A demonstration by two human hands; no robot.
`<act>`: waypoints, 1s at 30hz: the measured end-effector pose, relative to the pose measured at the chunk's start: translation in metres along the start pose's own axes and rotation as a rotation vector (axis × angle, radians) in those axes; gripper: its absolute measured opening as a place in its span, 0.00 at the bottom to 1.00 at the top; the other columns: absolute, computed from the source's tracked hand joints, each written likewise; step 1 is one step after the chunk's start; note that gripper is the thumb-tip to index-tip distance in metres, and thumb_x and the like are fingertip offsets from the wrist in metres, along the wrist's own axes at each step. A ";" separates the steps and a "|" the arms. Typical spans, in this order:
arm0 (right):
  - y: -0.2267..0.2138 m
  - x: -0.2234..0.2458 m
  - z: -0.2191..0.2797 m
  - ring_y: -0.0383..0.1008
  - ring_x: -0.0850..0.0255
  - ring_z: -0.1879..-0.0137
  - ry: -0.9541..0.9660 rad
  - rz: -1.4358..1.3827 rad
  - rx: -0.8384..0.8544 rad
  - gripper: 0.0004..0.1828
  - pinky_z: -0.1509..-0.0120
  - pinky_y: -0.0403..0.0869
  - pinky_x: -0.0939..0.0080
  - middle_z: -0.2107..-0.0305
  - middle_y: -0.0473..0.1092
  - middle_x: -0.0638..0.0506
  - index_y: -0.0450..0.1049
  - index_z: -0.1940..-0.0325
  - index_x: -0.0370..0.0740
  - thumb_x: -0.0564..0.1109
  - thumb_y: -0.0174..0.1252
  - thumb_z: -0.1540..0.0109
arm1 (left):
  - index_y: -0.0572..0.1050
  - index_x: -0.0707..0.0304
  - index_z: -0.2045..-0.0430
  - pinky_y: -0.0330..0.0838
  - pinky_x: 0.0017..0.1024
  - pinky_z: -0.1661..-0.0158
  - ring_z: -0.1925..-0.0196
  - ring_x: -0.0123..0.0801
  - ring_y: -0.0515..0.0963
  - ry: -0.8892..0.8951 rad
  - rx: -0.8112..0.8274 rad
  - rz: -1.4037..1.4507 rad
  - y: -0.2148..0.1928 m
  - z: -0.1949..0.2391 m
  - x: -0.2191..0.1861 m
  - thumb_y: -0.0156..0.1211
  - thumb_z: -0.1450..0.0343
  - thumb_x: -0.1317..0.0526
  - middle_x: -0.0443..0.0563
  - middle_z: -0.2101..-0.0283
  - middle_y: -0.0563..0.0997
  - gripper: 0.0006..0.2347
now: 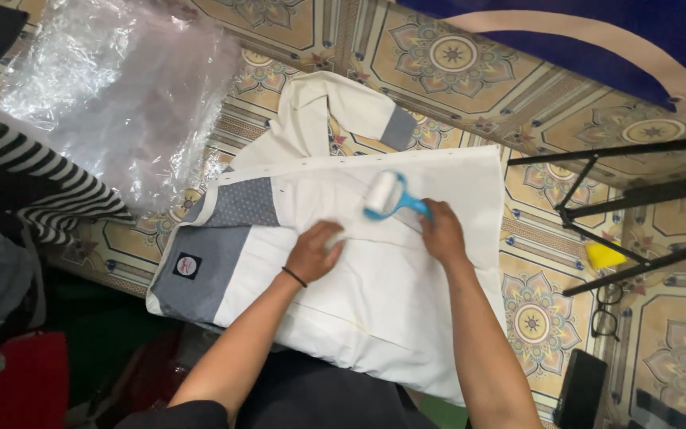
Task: The person uses a lint roller to clean a white and grey long-sleeved shirt laid out on a patterned table. They roll the tool over the fabric to remove lint and then proceed to fold the shirt.
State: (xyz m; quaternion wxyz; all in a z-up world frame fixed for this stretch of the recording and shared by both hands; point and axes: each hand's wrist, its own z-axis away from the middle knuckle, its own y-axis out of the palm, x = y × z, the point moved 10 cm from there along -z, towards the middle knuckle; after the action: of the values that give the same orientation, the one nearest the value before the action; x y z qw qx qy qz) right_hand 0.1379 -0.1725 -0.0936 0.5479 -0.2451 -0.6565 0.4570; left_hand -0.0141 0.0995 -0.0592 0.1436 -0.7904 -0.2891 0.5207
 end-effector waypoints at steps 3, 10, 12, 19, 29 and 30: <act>-0.028 0.016 0.006 0.77 0.46 0.48 0.093 -0.072 -0.093 0.21 0.43 0.75 0.46 0.54 0.71 0.45 0.72 0.34 0.43 0.46 0.58 0.32 | 0.80 0.53 0.66 0.78 0.30 0.52 0.56 0.36 0.84 -0.016 -0.136 -0.177 -0.020 0.005 0.017 0.65 0.32 0.62 0.42 0.63 0.82 0.05; -0.010 0.151 0.005 0.75 0.36 0.48 -0.228 -0.184 0.013 0.20 0.44 0.74 0.42 0.57 0.71 0.39 0.72 0.37 0.38 0.40 0.58 0.34 | 0.73 0.44 0.39 0.37 0.71 0.32 0.21 0.47 0.51 -0.254 0.581 -0.571 -0.013 0.007 0.017 0.51 0.28 0.41 0.47 0.28 0.66 0.24; 0.016 0.148 -0.001 0.76 0.45 0.48 -0.157 -0.201 0.087 0.19 0.44 0.74 0.48 0.55 0.71 0.43 0.72 0.35 0.41 0.42 0.55 0.31 | 0.70 0.39 0.37 0.34 0.74 0.32 0.21 0.46 0.51 -0.257 0.611 -0.391 -0.008 0.010 0.024 0.53 0.29 0.43 0.45 0.30 0.69 0.23; 0.050 0.102 0.002 0.74 0.38 0.43 -0.288 -0.167 0.063 0.19 0.39 0.73 0.43 0.53 0.71 0.40 0.71 0.36 0.41 0.41 0.56 0.32 | 0.58 0.53 0.30 0.33 0.66 0.28 0.24 0.40 0.58 -0.481 0.380 -0.490 -0.083 0.008 0.080 0.41 0.21 0.46 0.55 0.24 0.56 0.25; 0.033 0.035 0.000 0.72 0.46 0.37 -0.046 -0.069 0.015 0.20 0.32 0.70 0.44 0.46 0.69 0.44 0.68 0.33 0.44 0.50 0.51 0.28 | 0.76 0.49 0.61 0.62 0.52 0.48 0.51 0.42 0.74 0.020 -0.025 -0.688 -0.045 0.019 0.056 0.65 0.38 0.42 0.48 0.55 0.73 0.19; 0.030 0.029 0.002 0.73 0.45 0.41 -0.012 -0.073 -0.052 0.20 0.36 0.73 0.43 0.48 0.69 0.44 0.68 0.33 0.44 0.51 0.52 0.28 | 0.76 0.50 0.61 0.65 0.49 0.51 0.53 0.43 0.74 0.085 -0.006 -0.679 -0.032 0.021 0.044 0.67 0.40 0.46 0.48 0.57 0.73 0.18</act>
State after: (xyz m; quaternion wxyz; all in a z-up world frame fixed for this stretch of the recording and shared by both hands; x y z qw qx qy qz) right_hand 0.1226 -0.1354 -0.1057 0.5537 -0.2324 -0.6797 0.4211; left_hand -0.0301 0.1504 -0.0836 0.3182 -0.6705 -0.5309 0.4089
